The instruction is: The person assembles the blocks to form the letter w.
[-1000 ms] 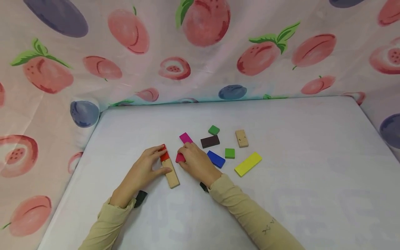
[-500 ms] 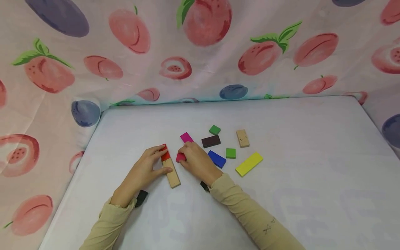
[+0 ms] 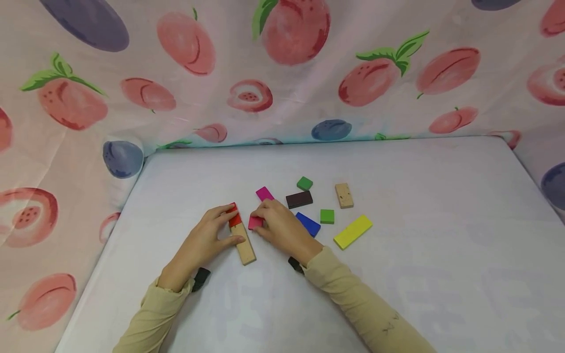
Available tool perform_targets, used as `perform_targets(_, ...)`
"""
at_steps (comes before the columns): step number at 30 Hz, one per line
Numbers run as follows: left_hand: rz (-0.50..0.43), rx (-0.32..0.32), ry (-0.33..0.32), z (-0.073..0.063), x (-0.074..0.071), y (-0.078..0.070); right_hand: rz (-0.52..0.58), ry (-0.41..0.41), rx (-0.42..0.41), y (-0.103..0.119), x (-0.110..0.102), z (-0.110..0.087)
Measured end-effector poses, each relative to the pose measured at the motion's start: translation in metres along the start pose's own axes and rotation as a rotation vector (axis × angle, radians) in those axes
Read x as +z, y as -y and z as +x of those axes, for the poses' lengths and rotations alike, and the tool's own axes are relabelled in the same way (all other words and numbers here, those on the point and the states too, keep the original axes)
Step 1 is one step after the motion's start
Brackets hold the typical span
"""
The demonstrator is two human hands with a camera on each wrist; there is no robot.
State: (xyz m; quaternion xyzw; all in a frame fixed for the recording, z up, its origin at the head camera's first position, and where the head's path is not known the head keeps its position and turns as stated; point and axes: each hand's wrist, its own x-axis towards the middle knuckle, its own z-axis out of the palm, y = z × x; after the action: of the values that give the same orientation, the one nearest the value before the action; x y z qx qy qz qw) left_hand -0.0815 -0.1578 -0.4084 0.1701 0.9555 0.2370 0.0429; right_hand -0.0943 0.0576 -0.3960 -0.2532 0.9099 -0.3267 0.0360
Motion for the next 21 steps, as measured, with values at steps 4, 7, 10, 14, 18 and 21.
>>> perform_targets(4,0.009,0.006,-0.01,0.0,0.001,0.0,0.008,0.021,-0.002,0.001,-0.004,-0.006)
perform_targets(7,0.011,0.004,-0.008,0.0,0.001,0.0,0.008,0.041,-0.005,0.001,-0.006,-0.011)
perform_targets(10,0.009,-0.003,0.001,0.0,0.001,0.0,-0.008,0.05,-0.009,0.003,-0.006,-0.015)
perform_targets(14,0.014,-0.006,0.003,0.0,0.0,0.0,-0.03,0.065,0.004,0.005,-0.006,-0.02)
perform_targets(18,0.015,-0.008,0.002,0.001,0.0,0.0,-0.032,0.094,0.023,0.006,-0.006,-0.025)
perform_targets(21,0.016,-0.002,0.001,0.001,0.0,0.0,-0.023,0.113,0.024,0.006,-0.006,-0.028)
